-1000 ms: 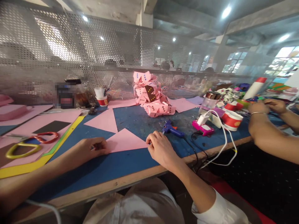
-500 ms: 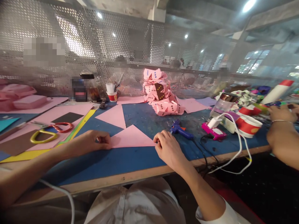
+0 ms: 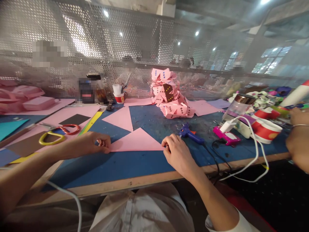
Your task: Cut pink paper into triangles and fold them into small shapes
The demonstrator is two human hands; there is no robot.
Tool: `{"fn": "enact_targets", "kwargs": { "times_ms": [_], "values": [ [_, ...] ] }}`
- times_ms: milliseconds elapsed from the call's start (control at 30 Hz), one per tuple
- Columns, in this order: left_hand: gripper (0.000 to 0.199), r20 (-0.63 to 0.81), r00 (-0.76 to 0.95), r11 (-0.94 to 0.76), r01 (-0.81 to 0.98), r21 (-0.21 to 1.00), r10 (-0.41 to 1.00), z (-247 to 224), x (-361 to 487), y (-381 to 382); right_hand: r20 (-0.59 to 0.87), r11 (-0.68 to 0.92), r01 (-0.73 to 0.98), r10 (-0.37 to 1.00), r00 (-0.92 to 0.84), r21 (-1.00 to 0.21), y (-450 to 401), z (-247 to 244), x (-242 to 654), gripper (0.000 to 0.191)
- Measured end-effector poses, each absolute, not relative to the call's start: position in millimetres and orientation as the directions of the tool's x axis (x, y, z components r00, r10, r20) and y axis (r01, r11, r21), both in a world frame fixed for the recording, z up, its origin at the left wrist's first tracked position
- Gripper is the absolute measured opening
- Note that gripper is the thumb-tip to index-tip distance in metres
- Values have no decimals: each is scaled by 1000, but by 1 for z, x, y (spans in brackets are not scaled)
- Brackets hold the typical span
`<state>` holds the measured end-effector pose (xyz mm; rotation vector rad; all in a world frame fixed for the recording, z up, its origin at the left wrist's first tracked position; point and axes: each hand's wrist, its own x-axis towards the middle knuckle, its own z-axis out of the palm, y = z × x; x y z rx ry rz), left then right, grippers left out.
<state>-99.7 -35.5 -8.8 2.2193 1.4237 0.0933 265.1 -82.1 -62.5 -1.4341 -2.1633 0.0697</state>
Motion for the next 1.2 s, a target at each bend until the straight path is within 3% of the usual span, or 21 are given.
{"fn": "enact_targets", "kwargs": {
  "times_ms": [367, 867, 1200],
  "values": [
    [21, -245, 455, -375, 873, 313, 856, 0, -109, -41, 410, 438, 842, 863, -295, -316, -82, -63, 265, 24],
    [17, -196, 448, -379, 873, 306, 872, 1, -106, -47, 399, 423, 848, 872, -284, -320, -82, -62, 264, 24],
    [25, -57, 575, -483, 733, 478, 816, -9, -90, -45, 413, 438, 841, 862, -293, -318, -82, -63, 264, 24]
  ]
}}
